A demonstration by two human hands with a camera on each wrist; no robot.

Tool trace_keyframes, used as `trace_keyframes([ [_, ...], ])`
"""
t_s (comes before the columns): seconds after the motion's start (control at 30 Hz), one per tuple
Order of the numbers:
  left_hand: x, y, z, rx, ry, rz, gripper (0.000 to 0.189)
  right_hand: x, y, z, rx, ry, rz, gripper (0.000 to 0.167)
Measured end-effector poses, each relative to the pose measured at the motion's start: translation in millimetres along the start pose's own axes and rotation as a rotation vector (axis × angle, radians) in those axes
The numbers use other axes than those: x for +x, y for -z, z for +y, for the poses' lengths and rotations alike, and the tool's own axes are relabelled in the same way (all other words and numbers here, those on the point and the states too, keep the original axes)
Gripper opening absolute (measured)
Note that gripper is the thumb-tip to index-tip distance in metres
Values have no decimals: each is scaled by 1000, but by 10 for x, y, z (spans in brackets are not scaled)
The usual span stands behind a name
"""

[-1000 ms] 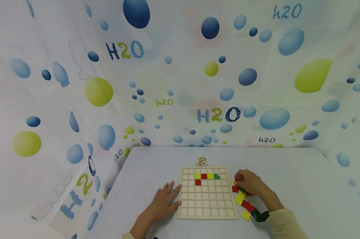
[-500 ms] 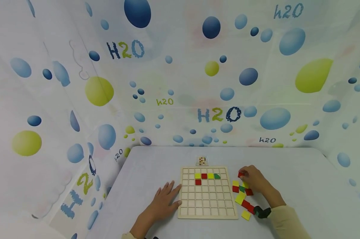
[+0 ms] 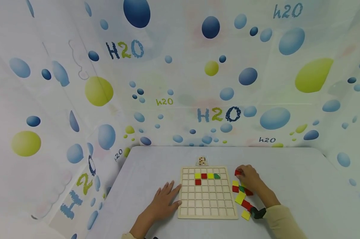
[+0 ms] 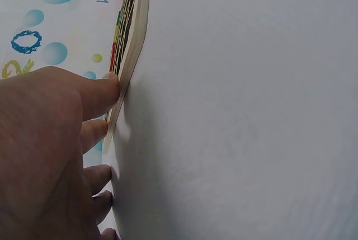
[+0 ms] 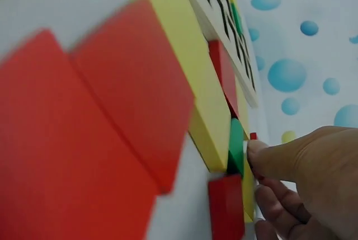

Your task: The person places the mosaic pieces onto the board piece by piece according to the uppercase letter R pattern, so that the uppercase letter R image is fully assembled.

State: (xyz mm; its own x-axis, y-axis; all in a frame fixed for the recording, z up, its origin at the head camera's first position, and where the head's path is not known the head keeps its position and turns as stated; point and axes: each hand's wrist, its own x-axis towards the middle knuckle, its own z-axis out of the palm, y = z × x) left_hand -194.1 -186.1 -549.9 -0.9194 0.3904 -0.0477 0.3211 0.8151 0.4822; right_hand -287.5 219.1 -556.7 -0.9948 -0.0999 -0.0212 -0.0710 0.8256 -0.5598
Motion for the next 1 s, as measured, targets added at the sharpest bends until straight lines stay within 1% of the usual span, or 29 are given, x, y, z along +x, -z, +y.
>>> trace_keyframes([
  [0.2, 3, -10, -17, 2, -1, -4, 67, -47, -71, -128, 21, 69, 19, 32],
  [0.3, 1, -12, -21, 2, -1, -2, 67, -76, -132, -234, 29, 89, 8, 32],
  [0.4, 2, -9, -18, 0, -3, 0, 67, -121, -193, -378, 38, 91, -17, 31],
  [0.53, 7, -9, -19, 4, -4, 0, 68, -179, -263, -560, 27, 148, -35, 24],
  [0.57, 7, -11, -21, 5, -4, 0, 68, -186, -280, -591, 10, 171, -35, 21],
  [0.63, 9, -14, -24, 3, -5, 2, 67, -201, -306, -641, -8, 190, -36, 16],
  [0.8, 6, -14, -24, -9, -9, 0, 68, -215, -344, -679, -20, 182, -42, 11],
  [1.0, 4, 0, -13, 1, 0, -8, 68, -222, -359, -685, -43, 168, -13, 10],
])
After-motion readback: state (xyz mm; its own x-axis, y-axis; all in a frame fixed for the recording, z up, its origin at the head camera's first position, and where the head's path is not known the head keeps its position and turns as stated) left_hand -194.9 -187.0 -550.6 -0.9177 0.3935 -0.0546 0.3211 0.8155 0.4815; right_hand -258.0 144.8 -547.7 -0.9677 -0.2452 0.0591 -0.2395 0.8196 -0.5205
